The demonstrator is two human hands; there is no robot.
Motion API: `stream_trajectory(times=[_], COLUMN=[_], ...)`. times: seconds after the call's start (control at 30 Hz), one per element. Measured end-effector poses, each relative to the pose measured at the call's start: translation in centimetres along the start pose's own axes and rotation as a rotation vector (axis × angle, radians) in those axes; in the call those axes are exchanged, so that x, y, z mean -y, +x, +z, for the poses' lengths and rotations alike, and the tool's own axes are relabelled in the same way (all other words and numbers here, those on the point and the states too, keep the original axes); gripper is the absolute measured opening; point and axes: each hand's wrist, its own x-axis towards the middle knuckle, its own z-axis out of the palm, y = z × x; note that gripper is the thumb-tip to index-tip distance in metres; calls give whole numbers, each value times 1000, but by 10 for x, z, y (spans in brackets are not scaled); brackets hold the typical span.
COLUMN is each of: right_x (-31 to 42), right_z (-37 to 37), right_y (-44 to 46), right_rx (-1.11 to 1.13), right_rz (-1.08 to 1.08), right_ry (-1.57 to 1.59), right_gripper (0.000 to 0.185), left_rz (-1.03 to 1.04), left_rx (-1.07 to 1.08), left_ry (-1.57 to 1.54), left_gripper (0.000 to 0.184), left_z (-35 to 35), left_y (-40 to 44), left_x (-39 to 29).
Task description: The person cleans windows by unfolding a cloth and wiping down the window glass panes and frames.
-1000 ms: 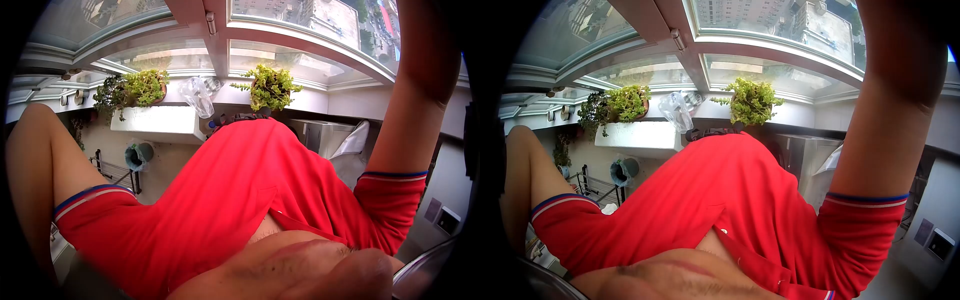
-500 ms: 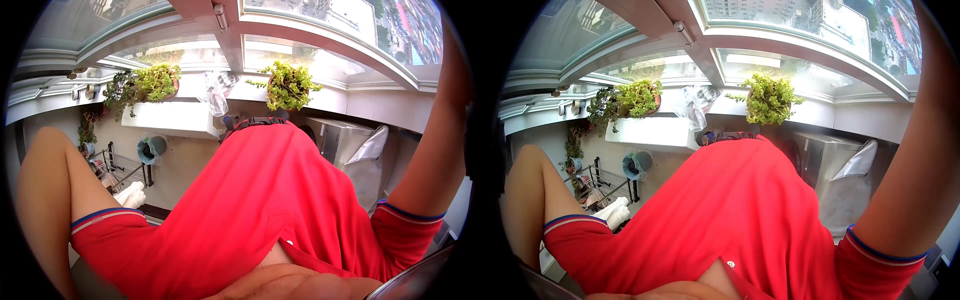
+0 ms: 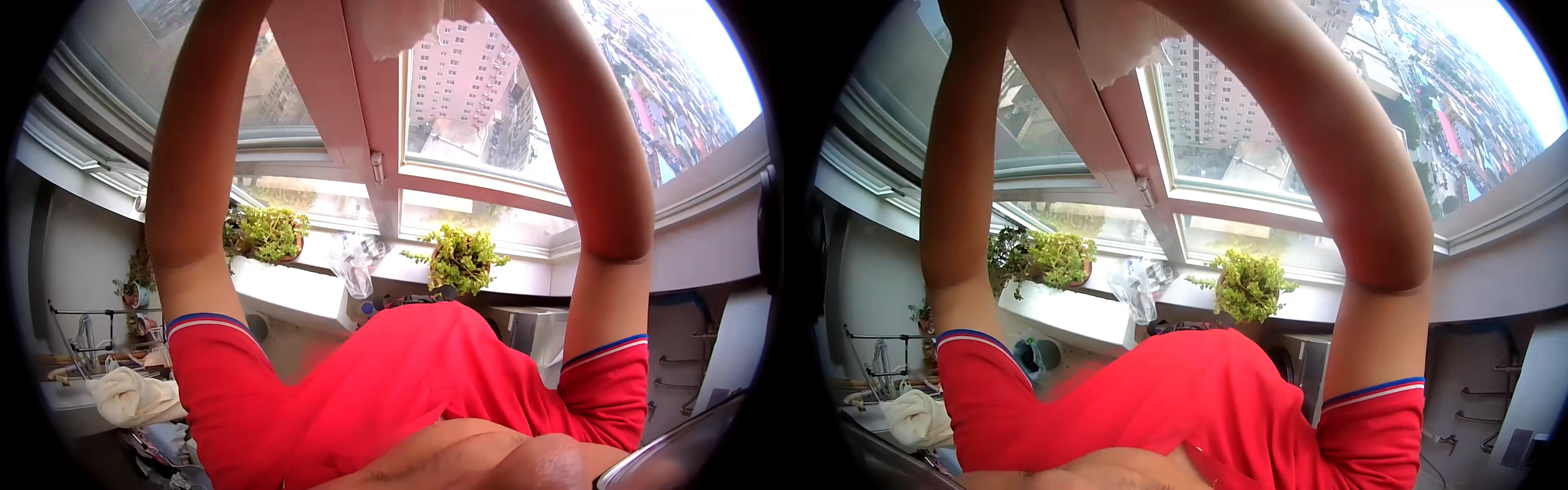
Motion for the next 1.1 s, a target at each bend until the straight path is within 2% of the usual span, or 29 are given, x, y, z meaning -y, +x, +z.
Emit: stream_trajectory(times=[0.1,0.17,0.27,0.3,0.33,0.4,0.47,0.53,0.57,0.6,0.67,0.7,0.73,0.83,0.87,0.93,1.03,1.1], right_x=[-5,-8,11,18,18,36,51,37,36,35,39,39,36,20,15,9,2,1], right_z=[-3,-6,-8,-12,-19,-28,-39,-44,-52,-56,-60,-62,-60,-45,-40,-40,-26,-23], right_y=[20,33,72,88,110,169,237,309,319,313,272,246,222,147,123,81,43,41], right_rx=[-62,-108,-228,-282,-248,-324,-371,-210,-180,-164,-199,-228,-233,-134,-44,77,59,-9], right_rz=[-40,-109,-181,-190,-194,-165,-160,-498,-559,-502,-249,-190,-176,-99,-17,-3,-54,-79], right_ry=[-4,44,86,96,33,227,206,-776,-929,-816,-191,18,94,127,148,127,12,57], right_gripper=[19,18,18,19,23,22,19,19,20,21,24,26,27,32,33,30,31,33], left_rz=[-135,-199,-120,-151,-182,-239,-190,-169,-171,-178,-186,-195,-203,-211,-210,-221,-247,-238], left_rx=[61,59,-6,-2,7,29,10,1,-4,-5,6,23,44,47,32,16,4,-6], left_ry=[136,-116,95,57,18,-32,-40,-53,-66,-79,-112,-144,-177,-254,-271,-317,-366,-332], left_gripper=[68,66,80,80,81,80,81,82,81,81,81,80,80,79,79,78,77,76], left_z=[-10,-20,-10,-10,-12,-13,-16,-18,-18,-20,-21,-24,-29,-30,-29,-31,-30,-29], left_y=[2,32,20,22,23,26,25,24,25,25,24,27,29,25,24,23,21,22], left_x=[-13,-20,-2,-2,-4,-7,-6,-4,-4,-4,-4,-6,-7,0,4,3,-1,-1])
